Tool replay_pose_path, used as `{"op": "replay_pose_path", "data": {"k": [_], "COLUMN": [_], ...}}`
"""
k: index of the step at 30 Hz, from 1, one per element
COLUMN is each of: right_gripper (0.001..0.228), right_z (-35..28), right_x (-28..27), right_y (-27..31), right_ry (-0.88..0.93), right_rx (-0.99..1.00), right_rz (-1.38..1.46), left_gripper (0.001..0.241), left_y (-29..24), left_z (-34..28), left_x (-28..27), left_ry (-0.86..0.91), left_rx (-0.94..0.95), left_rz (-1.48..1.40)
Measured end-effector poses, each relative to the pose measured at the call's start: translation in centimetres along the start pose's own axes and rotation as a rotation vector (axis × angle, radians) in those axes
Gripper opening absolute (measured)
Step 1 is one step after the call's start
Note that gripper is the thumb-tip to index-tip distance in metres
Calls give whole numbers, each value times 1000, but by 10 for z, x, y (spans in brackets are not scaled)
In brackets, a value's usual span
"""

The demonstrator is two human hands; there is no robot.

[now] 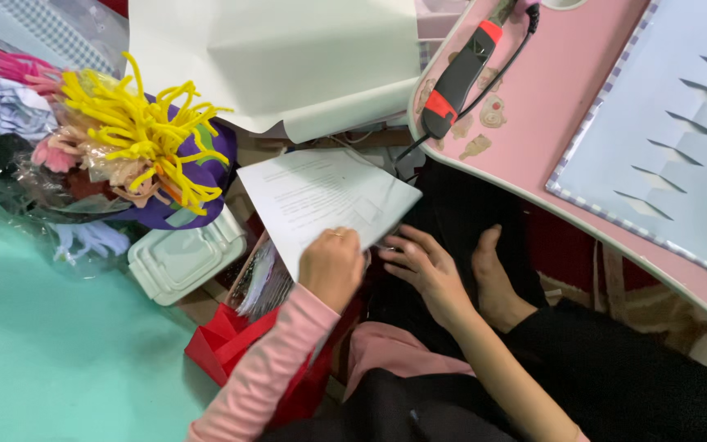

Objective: The person applies glue from a stick to sheets of paper, folds a sheet, and then cuts a zigzag pattern into the folded edge using scissors.

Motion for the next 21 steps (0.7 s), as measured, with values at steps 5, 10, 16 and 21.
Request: {"op": "replay_pose_path", "data": {"k": [5,10,16,21], "right_gripper": [59,45,58,59], "right_z": [11,10,17,10], "right_x": [-4,-30,-40,-24], "right_y": [-12,-29,-59,-37], "right_ry": [-52,-80,71,60], "right_rx": [49,80,84,61], "right_rz": [85,129,308,337], "left_gripper": [23,41,43,41], "left_y": [-47,-50,-34,-32], "left_z": [-6,-2,6,8], "left_x": [2,10,7,12], "left_ry": [48,82,159,204], "left_rx": [-1,-6,-119,-150], "left_rz": [-104,-347,-586,-608]}}
Point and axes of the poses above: each hand's wrist, its own z-axis towards the middle knuckle, its own x-axis out of the palm, y = z × x, the point moved 9 cm from there along z, towards the middle knuckle, and after that the axes turned 2 degrees about y, right-handed, at the moved point
